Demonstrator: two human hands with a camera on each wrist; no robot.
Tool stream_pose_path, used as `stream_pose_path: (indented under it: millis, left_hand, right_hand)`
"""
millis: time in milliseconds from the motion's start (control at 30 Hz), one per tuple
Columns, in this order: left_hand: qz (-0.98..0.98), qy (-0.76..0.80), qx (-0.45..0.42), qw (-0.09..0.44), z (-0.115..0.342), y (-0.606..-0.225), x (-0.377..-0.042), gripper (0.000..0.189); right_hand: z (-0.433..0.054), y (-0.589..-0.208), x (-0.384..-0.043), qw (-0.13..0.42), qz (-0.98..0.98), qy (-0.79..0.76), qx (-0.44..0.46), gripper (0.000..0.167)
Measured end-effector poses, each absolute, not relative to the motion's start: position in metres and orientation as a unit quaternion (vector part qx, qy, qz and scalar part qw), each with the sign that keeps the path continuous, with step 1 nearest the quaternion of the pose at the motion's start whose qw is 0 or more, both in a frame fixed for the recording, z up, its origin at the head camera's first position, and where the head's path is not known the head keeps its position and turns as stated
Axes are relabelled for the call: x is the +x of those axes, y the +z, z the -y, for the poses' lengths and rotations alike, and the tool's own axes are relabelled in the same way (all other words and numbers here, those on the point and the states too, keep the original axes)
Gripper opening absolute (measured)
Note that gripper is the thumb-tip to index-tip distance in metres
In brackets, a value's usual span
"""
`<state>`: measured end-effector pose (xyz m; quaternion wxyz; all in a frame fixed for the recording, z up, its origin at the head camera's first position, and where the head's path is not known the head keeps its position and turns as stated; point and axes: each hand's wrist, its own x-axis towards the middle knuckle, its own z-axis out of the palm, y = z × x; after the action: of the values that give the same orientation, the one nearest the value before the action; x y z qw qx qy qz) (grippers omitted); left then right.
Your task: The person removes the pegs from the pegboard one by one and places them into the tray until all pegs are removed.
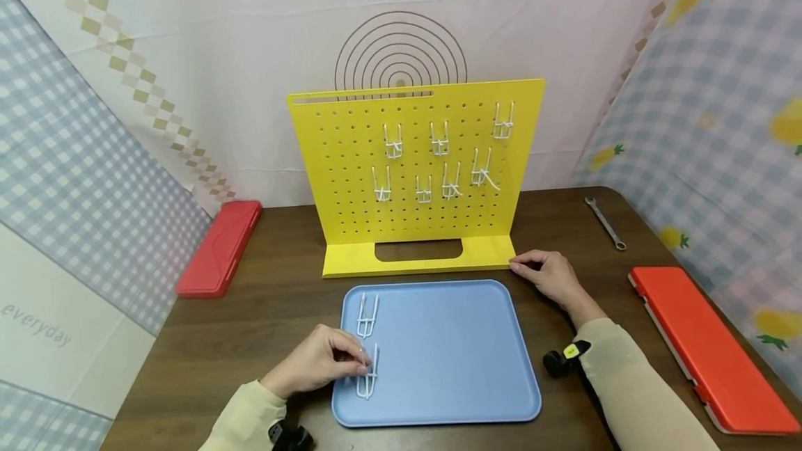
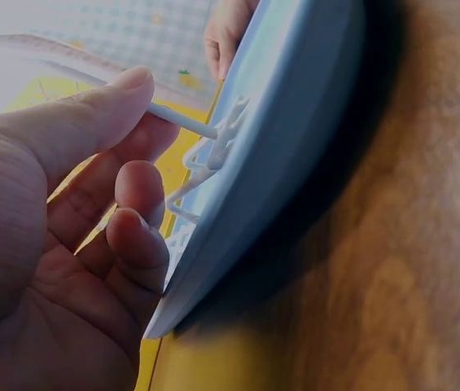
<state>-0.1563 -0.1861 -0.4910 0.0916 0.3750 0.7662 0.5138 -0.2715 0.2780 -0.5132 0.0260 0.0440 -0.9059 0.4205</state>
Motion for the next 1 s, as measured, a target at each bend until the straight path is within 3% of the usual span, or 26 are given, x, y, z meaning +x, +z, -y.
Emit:
stream_pose_path:
  millis: [767,1000]
  left_hand:
    - [-0.754,0.515,0.398,0.091,0.184,-0.488,-0.154,0.007]
    - [-0.760,0.512,0.391,0.089,0.176,-0.458,-0.142,0.008]
  right_hand:
    - [-0.278,-0.510,-0.271,0.019,0.910,0.412,0.042,0.038]
    - [-0.279,-0.511,-0.270,0.016,0.911,0.410,0.034,0.039]
